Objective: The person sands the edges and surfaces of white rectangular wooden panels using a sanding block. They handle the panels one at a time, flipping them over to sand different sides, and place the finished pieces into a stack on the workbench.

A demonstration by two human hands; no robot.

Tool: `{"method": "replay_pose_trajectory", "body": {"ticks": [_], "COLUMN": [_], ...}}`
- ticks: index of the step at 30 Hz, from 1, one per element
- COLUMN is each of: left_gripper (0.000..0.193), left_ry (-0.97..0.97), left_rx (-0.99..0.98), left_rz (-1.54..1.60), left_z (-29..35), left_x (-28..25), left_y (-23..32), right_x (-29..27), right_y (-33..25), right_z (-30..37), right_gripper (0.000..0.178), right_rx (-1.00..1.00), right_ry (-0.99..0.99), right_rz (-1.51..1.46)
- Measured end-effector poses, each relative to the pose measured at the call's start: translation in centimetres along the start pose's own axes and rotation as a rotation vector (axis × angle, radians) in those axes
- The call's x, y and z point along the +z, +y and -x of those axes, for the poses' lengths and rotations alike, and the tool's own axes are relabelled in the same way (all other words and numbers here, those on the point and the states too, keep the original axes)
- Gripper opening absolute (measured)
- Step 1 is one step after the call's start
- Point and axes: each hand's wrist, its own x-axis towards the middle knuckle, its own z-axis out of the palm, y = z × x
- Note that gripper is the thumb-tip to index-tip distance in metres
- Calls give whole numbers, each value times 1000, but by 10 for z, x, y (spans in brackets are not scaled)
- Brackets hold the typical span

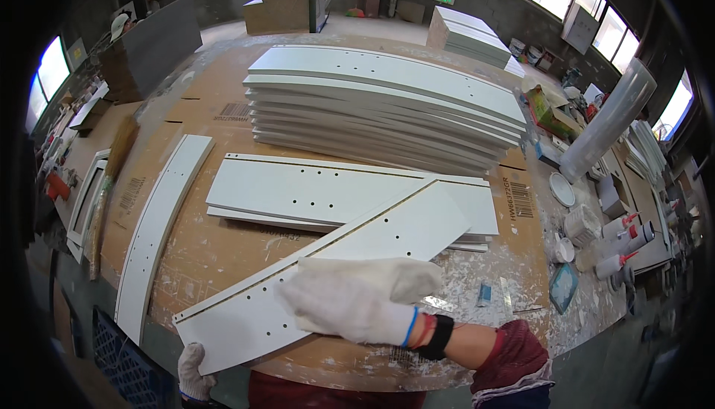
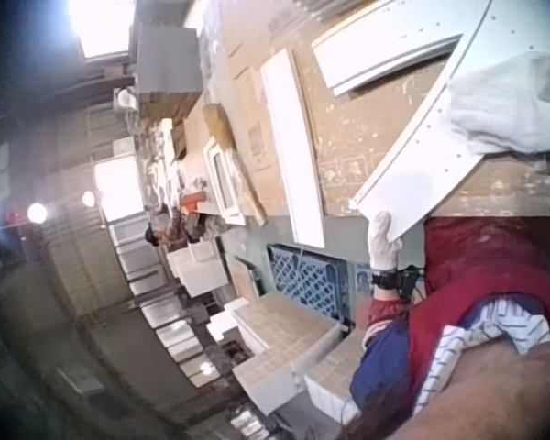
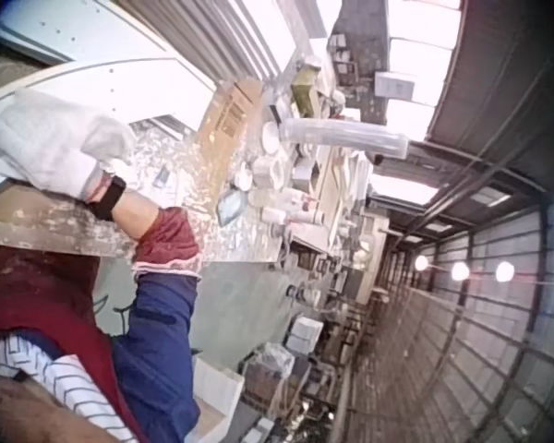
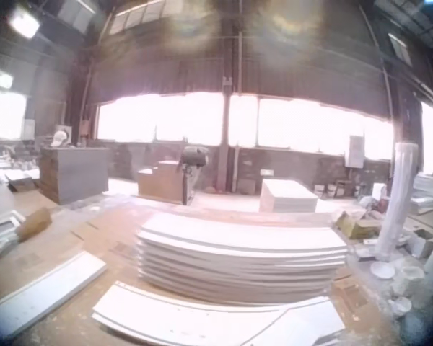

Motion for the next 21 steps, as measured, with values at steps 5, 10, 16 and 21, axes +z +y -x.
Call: {"method": "replay_pose_trajectory", "body": {"ticks": [5, 10, 16, 21], "left_gripper": [37, 37, 35, 33], "left_ry": [75, 224, 203, 175], "left_rx": [11, 102, 133, 70], "left_rz": [-155, -229, -188, -156], "left_z": [9, 14, 9, 15], "left_x": [-3, -16, -19, 2], "left_y": [-9, -18, -27, -18], "right_x": [5, -56, -61, 35], "right_y": [23, 93, 116, -11], "right_z": [20, 41, 60, 19], "right_gripper": [57, 51, 42, 61], "right_rx": [204, 553, 751, 132], "right_ry": [-209, -308, -74, -235], "right_rz": [307, 666, 844, 315]}}
